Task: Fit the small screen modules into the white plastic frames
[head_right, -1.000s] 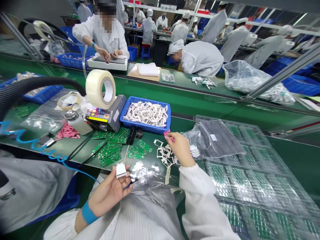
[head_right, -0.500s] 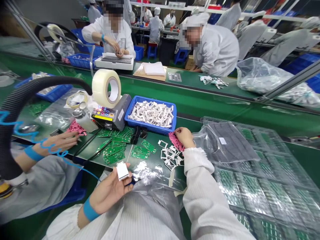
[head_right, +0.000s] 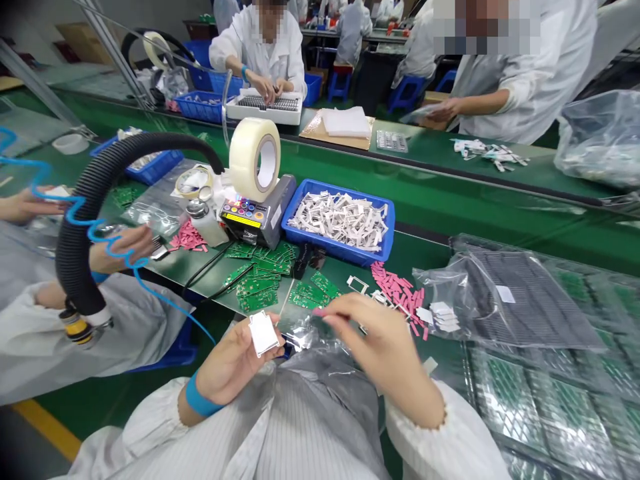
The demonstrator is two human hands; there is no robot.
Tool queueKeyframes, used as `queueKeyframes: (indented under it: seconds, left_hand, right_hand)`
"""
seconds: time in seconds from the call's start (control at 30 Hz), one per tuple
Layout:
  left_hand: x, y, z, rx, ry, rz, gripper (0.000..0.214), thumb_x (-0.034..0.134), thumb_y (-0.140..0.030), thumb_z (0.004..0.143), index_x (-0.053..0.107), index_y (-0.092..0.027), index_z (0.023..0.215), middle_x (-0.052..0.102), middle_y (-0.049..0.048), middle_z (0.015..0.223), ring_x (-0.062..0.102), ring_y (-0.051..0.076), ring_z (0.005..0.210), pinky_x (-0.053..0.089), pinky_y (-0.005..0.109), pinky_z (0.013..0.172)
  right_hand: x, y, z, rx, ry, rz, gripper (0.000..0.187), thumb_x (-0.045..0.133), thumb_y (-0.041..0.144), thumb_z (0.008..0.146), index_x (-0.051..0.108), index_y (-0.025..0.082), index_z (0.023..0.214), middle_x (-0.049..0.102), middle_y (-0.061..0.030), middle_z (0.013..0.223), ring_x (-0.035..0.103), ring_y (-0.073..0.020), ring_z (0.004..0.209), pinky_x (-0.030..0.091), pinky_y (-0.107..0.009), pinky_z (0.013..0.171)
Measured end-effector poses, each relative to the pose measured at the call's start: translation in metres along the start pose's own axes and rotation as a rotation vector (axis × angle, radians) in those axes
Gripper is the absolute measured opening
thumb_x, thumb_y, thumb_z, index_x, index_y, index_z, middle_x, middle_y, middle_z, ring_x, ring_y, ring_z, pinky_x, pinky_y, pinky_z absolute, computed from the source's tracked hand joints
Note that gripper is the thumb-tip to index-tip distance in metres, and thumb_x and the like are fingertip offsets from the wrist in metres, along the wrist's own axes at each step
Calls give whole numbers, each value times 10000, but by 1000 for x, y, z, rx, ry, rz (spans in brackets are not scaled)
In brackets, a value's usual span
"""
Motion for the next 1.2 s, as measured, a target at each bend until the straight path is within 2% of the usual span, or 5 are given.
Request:
queueKeyframes:
  seconds: [0.13, 0.37, 0.83, 1.07, 1.2]
  left_hand:
    - [-3, -3, -4, 19, -15, -5, 414, 743, -440, 643, 710, -162, 948, 697, 39, 762, 610, 154, 753, 435, 291, 740]
    - [-9, -7, -7, 39, -45, -38, 399, 759, -424, 628, 713, -159, 922, 666, 32, 781, 566, 138, 726, 416, 293, 720]
    - [-23, -18, -13, 124, -84, -122, 394, 751, -432, 632, 682, -243, 970, 666, 19, 953, 593, 174, 862, 453, 366, 844]
    - [-23, -71, -28, 467, -160, 631, 328, 713, -188, 687, 710, -230, 1013, 617, 84, 1232, 421, 271, 1251, 204, 400, 1100]
    - [-23, -84, -38, 314, -34, 750, 294, 666, -55, 672, 738, -249, 881, 701, 88, 1081, 461, 278, 1226, 106, 470, 1120]
  right_hand:
    - [25, 58, 5, -353, 57, -52, 149, 483, 138, 876, 601, 222, 844, 664, -4, 753, 579, -143, 733, 448, -331, 779]
    - [42, 70, 12, -453, 49, -217, 182, 461, 104, 875, 588, 226, 831, 660, 15, 757, 523, -169, 816, 232, -488, 985]
    - [82, 52, 9, -144, -99, 25, 252, 654, 424, 759, 650, 252, 942, 631, -29, 853, 573, -218, 836, 334, -479, 914]
    - [78, 62, 22, -178, -36, 13, 134, 653, 263, 686, 625, 240, 815, 632, 9, 755, 555, -191, 797, 270, -496, 974]
    - [83, 71, 31, -242, 91, -28, 85, 625, 251, 683, 624, 231, 766, 618, 12, 720, 546, -180, 778, 246, -523, 999]
Point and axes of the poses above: each hand's wrist, its own z-axis towards the middle knuckle, its own x-axis out of the palm, y = z × x, the point moved 6 cm from there along z, towards the middle knuckle
